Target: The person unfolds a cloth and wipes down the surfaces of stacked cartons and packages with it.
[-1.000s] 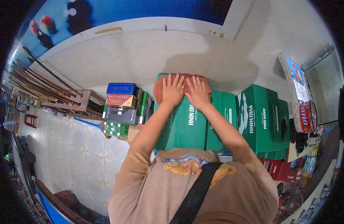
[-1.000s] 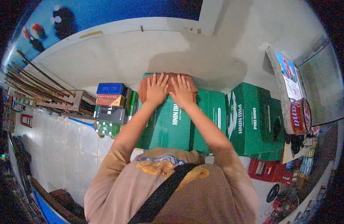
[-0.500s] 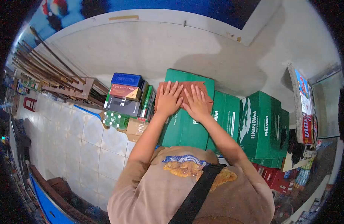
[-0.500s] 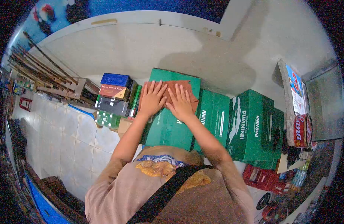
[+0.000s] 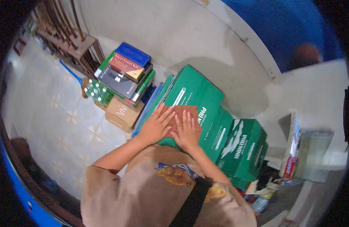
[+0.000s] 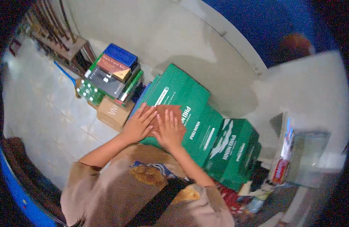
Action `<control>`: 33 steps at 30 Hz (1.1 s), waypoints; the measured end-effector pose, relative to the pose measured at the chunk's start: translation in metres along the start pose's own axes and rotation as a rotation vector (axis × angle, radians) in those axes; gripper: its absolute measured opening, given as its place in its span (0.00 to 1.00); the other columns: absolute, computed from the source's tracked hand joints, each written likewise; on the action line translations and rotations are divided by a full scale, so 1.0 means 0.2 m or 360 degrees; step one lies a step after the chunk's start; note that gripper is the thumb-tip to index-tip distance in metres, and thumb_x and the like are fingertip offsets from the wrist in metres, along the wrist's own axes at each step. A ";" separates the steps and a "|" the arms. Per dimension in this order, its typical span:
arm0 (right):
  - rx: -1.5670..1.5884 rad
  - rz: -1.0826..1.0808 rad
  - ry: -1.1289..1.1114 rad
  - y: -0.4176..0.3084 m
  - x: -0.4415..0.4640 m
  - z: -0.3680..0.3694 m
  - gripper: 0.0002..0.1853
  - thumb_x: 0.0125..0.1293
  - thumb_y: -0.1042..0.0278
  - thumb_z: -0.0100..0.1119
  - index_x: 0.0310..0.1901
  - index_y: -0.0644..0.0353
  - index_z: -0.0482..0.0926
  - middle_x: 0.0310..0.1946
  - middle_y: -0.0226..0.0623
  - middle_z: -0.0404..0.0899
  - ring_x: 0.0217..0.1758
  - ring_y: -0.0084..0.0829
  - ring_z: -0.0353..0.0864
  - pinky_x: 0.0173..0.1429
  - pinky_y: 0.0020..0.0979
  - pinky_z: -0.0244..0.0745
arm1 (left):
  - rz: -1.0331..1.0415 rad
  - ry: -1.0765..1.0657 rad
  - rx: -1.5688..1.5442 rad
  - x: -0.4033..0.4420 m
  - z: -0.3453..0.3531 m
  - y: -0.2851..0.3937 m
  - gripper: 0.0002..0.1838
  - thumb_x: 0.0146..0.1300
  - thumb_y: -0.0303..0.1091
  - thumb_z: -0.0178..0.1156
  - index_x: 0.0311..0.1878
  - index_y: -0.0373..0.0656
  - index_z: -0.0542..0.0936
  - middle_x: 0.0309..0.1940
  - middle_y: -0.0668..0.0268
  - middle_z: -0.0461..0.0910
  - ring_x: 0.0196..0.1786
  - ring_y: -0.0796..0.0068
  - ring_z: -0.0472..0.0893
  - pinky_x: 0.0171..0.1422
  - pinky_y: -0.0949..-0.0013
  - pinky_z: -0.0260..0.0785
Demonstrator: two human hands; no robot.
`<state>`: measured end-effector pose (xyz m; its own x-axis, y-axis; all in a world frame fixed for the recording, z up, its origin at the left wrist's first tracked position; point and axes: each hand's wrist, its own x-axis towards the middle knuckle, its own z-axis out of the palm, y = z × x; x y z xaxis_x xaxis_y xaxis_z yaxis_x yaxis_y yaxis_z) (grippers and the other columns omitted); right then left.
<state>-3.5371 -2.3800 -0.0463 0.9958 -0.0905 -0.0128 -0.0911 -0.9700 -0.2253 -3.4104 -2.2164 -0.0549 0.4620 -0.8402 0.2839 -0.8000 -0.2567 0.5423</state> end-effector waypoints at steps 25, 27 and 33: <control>-0.0097 0.0801 0.0053 0.00 0.62 0.00 0.34 0.77 0.59 0.35 0.78 0.68 0.45 0.80 0.58 0.37 0.84 0.55 0.32 0.83 0.52 0.26 | -0.0049 0.0129 -0.1042 0.68 0.20 -0.40 0.34 0.61 0.28 0.52 0.75 0.45 0.66 0.79 0.56 0.53 0.80 0.41 0.48 0.82 0.45 0.41; -0.0111 0.0789 0.0057 0.07 0.68 -0.02 0.34 0.77 0.58 0.35 0.78 0.68 0.45 0.80 0.58 0.37 0.84 0.55 0.33 0.83 0.52 0.26 | -0.0079 0.0165 -0.1051 0.75 0.22 -0.42 0.35 0.62 0.29 0.52 0.75 0.47 0.65 0.79 0.57 0.53 0.80 0.40 0.49 0.82 0.45 0.41; -0.0123 0.0679 0.0157 0.25 0.83 -0.06 0.34 0.77 0.55 0.35 0.79 0.61 0.46 0.80 0.56 0.38 0.84 0.55 0.34 0.82 0.52 0.28 | -0.0100 0.0260 -0.1277 0.96 0.33 -0.50 0.34 0.65 0.28 0.49 0.76 0.51 0.64 0.80 0.53 0.51 0.80 0.40 0.49 0.83 0.47 0.40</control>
<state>-3.3758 -2.4468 -0.0484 0.8637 -0.5039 0.0052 -0.4978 -0.8548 -0.1466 -3.2663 -2.3838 -0.1078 0.5965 -0.7395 0.3120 -0.2821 0.1707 0.9441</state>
